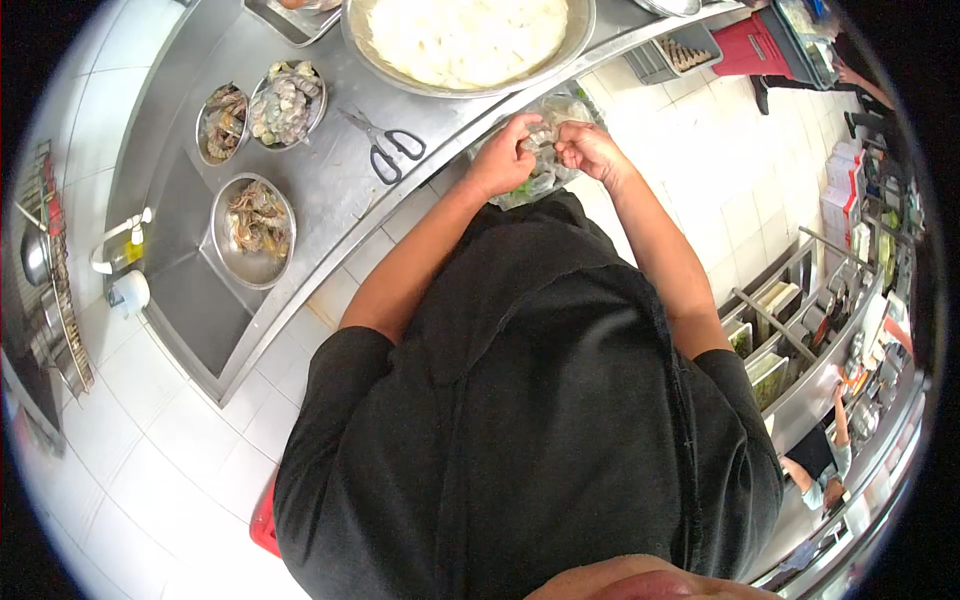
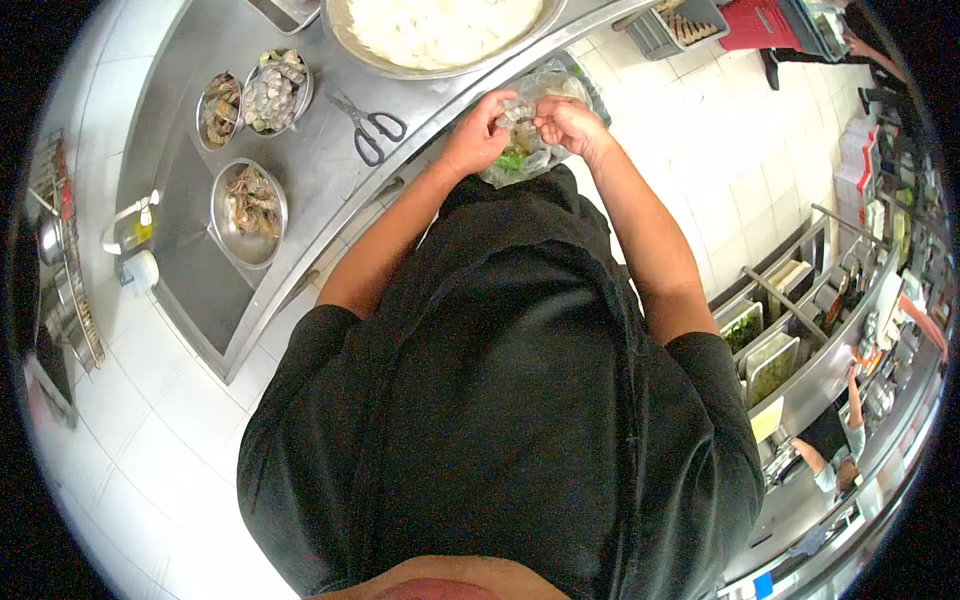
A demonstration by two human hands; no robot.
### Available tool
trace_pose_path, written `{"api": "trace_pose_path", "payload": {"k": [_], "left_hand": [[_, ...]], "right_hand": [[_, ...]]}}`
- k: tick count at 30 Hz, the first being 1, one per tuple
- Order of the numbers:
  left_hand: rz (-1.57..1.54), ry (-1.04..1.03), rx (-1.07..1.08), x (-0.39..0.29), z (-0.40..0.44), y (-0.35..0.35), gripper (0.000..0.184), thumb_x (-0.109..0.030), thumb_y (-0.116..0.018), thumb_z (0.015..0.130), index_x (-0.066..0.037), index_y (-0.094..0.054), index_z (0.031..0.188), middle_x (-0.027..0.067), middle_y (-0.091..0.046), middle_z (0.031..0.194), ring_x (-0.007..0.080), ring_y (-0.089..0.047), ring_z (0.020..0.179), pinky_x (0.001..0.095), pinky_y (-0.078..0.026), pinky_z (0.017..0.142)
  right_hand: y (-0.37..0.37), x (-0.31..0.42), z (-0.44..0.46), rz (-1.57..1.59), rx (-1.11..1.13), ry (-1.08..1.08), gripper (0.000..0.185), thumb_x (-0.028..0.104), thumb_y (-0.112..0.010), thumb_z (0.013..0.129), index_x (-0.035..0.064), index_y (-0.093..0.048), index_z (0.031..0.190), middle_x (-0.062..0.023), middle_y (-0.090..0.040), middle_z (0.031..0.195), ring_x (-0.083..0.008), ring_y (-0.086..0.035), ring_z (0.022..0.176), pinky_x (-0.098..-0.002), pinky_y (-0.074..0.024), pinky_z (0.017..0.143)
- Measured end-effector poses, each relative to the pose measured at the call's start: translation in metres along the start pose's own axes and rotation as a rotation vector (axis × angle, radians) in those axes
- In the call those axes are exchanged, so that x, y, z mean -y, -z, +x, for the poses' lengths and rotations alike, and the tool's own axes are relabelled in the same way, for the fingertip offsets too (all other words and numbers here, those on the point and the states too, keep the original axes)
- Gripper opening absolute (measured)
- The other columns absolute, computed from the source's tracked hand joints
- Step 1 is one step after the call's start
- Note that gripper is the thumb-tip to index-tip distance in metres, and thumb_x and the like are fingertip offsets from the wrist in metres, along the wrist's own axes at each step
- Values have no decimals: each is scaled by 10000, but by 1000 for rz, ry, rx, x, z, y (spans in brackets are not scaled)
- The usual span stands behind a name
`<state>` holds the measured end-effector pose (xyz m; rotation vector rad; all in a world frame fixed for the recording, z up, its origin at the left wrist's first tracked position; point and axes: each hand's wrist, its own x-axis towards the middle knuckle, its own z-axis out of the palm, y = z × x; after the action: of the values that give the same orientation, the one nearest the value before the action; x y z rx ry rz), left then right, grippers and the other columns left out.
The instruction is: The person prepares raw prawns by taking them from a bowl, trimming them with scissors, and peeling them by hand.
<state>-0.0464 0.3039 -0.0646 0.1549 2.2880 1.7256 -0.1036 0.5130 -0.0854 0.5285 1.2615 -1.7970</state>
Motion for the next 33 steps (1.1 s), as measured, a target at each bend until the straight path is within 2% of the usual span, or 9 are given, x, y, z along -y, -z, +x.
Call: {"api": "trace_pose_path", "payload": {"k": [6,10,14,19,22,26,27,28,33], "left_hand": [[-32,39,71,21,-4,6,532,50,-472,816,-92,-472,1329,56,-595,910,111,-515,748,271,-450,683],[-84,36,88,40,0,-6,524,59,-469,829,-100,-474,1328,85,-622,945,126,-547,790,269,-461,709],[-64,71,61,28,0,-1,557,79,-462,828,-96,-442,1357,119,-638,1012,145,-579,849,280,-476,746],[-314,118,81,30,-5,19,592,99,-453,815,-73,-408,1380,119,-643,1047,150,-601,917,274,-464,813],[-428,91,9,21,-17,23,588,93,-454,816,-62,-403,1382,76,-619,968,131,-574,865,259,-451,778],[-300,76,-127,6,-37,33,587,90,-469,816,-46,-407,1384,13,-512,844,110,-495,752,255,-427,724],[-367,87,-184,12,-38,34,575,91,-469,824,-47,-415,1380,12,-511,856,106,-492,754,252,-426,713],[-329,61,-252,6,-43,40,565,82,-476,830,-50,-423,1377,13,-521,878,106,-500,767,249,-433,719],[116,62,-600,-20,-79,101,575,6,-561,806,-77,-453,1365,24,-517,828,122,-507,688,289,-458,636]], "right_hand": [[-15,-29,5,-391,-472,351,165,145,-709,843,62,-648,714,-27,-622,628,-84,-496,499,-262,-390,461],[-15,-36,1,-597,-718,380,163,188,-739,809,36,-717,753,-76,-678,654,-120,-575,547,-294,-486,575],[31,-43,16,-701,-957,459,211,238,-679,815,40,-747,844,-167,-702,717,-242,-685,658,-358,-537,671],[53,-29,14,-1232,-659,512,242,173,-630,794,89,-756,983,-206,-702,894,-373,-687,835,-400,-546,782],[48,-29,23,-1245,-621,515,240,193,-651,836,81,-746,1026,-185,-709,949,-355,-694,872,-386,-541,823],[40,-39,29,-1057,-707,667,149,141,-667,854,39,-735,938,-151,-730,866,-240,-715,810,-326,-543,767],[54,-47,38,-1013,-627,697,176,165,-683,856,35,-732,965,-149,-734,899,-238,-714,832,-330,-542,777],[56,-52,39,-1013,-642,634,238,215,-668,837,39,-722,989,-186,-716,905,-319,-704,850,-383,-541,773],[91,-103,43,-943,-455,577,237,177,-673,829,-6,-705,975,-209,-712,867,-315,-707,832,-384,-537,772]]}}
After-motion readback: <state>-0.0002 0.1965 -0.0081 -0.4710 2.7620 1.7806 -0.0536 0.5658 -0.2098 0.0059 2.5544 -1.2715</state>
